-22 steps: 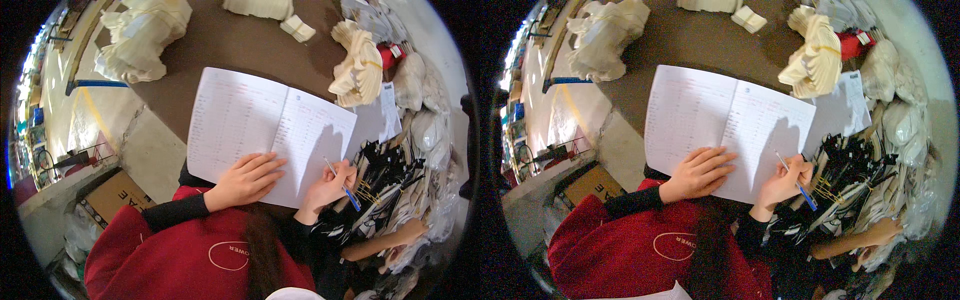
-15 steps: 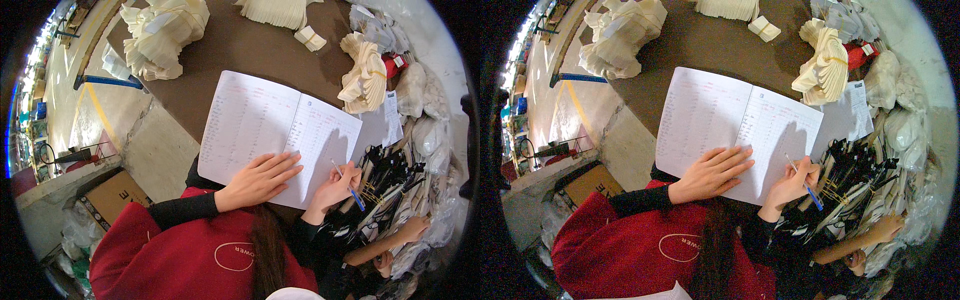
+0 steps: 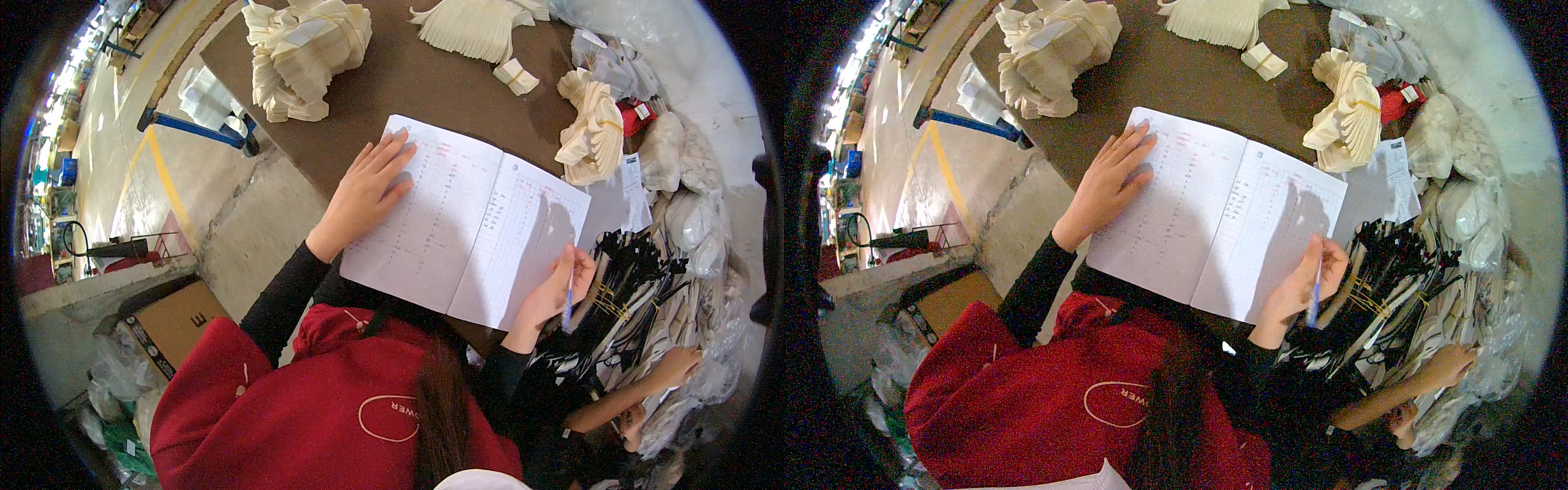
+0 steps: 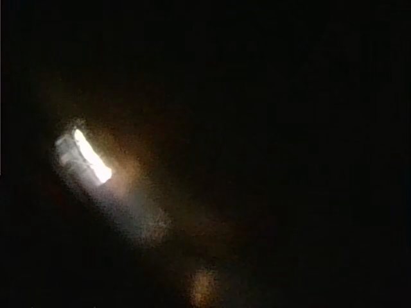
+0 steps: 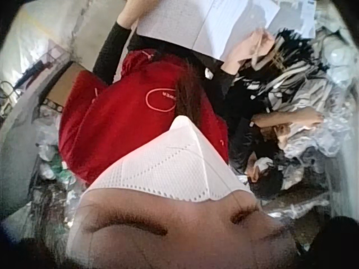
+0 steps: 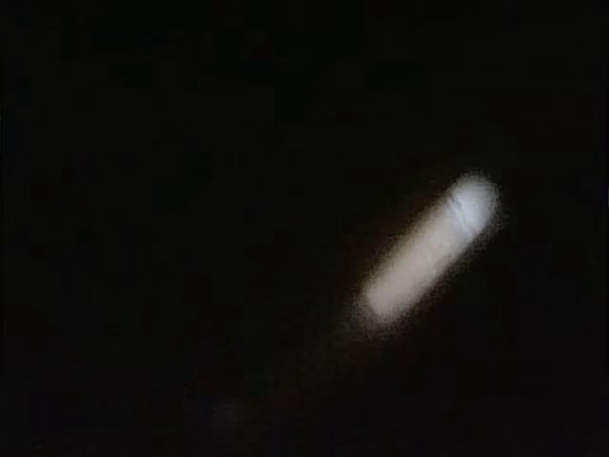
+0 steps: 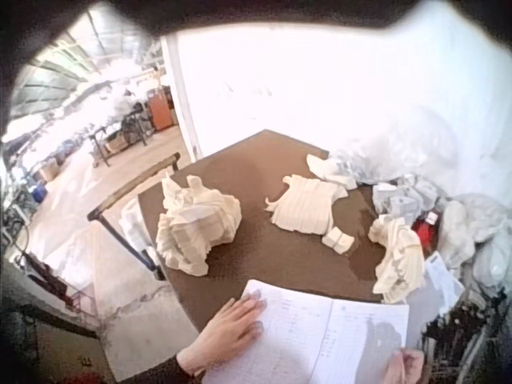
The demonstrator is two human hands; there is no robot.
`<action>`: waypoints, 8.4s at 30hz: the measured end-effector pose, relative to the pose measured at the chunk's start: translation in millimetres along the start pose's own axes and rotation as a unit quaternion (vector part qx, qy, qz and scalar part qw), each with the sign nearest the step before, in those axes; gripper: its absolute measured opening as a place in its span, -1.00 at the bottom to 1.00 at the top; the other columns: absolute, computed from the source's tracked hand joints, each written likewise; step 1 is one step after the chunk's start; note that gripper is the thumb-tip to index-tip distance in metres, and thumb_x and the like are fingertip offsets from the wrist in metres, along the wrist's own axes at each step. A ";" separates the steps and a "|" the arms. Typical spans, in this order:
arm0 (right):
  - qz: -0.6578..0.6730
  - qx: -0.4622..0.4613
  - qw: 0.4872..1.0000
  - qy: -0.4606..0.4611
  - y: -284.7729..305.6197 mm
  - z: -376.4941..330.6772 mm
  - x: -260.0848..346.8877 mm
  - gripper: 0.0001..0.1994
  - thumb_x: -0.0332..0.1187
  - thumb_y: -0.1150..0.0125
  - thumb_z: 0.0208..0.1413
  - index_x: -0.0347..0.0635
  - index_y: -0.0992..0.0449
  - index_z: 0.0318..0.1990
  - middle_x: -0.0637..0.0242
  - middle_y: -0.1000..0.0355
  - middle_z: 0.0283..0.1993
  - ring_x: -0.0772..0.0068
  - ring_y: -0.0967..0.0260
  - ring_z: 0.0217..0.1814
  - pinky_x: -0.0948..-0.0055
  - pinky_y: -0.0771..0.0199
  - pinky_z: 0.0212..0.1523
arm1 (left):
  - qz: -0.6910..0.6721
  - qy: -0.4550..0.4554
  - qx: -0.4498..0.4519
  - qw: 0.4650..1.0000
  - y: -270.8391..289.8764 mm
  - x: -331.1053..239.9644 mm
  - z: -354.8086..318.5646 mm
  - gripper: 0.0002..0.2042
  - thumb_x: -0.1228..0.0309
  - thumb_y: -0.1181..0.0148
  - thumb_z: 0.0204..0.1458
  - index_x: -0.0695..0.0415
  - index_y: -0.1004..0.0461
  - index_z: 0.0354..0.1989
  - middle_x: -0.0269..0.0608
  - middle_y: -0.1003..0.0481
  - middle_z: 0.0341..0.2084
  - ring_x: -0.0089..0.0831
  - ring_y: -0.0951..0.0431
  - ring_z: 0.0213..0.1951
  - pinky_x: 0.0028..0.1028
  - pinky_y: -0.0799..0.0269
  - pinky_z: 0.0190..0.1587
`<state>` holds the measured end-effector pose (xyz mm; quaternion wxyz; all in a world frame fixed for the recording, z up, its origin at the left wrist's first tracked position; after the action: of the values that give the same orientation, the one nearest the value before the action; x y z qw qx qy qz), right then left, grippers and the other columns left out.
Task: The person gathers stacks of cream-colored fabric pieces on a table, aligns them, and secures them with rubber bands. They repeat this process for multiple stacks, occasionally writing on a notepad and moving a trolley to clear space.
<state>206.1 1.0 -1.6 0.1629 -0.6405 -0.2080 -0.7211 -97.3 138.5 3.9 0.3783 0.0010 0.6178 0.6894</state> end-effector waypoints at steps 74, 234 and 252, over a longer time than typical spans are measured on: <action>-0.213 0.161 0.906 0.329 12.0 -7.0 103.0 -0.71 -0.34 -0.03 0.32 -0.25 -0.31 0.12 0.07 -0.38 0.23 0.21 -0.27 0.29 0.23 -0.18 0.30 | -0.397 -0.079 0.013 0.914 -35.1 -110.6 -75.0 -0.79 0.50 -0.12 0.18 0.24 -0.47 -0.03 0.00 -0.52 -0.06 -0.09 -0.51 0.04 -0.24 -0.42 0.12; -0.629 0.024 0.777 0.012 -93.5 -79.4 6.1 -0.42 0.15 0.30 0.36 0.10 -0.18 0.39 0.07 0.05 0.49 -0.04 0.11 0.51 -0.16 0.08 0.37 | 0.254 0.344 -0.057 0.902 325.1 546.6 -67.1 -0.50 0.22 -0.20 0.14 -0.13 -0.26 0.27 -0.01 -0.55 -0.04 0.05 -0.60 -0.11 -0.11 -0.52 -0.17; -0.602 0.033 0.798 0.011 -90.9 -75.2 2.5 -0.45 0.08 0.20 0.35 0.12 -0.15 0.40 0.08 0.08 0.50 -0.01 0.15 0.53 -0.21 0.18 0.37 | 0.420 0.302 -0.081 0.852 330.2 562.0 -86.3 -0.55 0.06 -0.17 0.15 -0.09 -0.38 0.18 -0.08 -0.60 -0.13 -0.03 -0.63 -0.18 -0.15 -0.53 -0.20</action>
<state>95.9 41.1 -14.4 -0.2807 -0.3726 -0.5735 -0.6734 -710.7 375.2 3.0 -0.1531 0.0213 0.5844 0.7966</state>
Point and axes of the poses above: each hand's wrist, its own z-axis towards the middle knuckle, its own y-axis out of the back of the hand, x = y × z, the point moved 7 cm from there along z, towards the middle knuckle
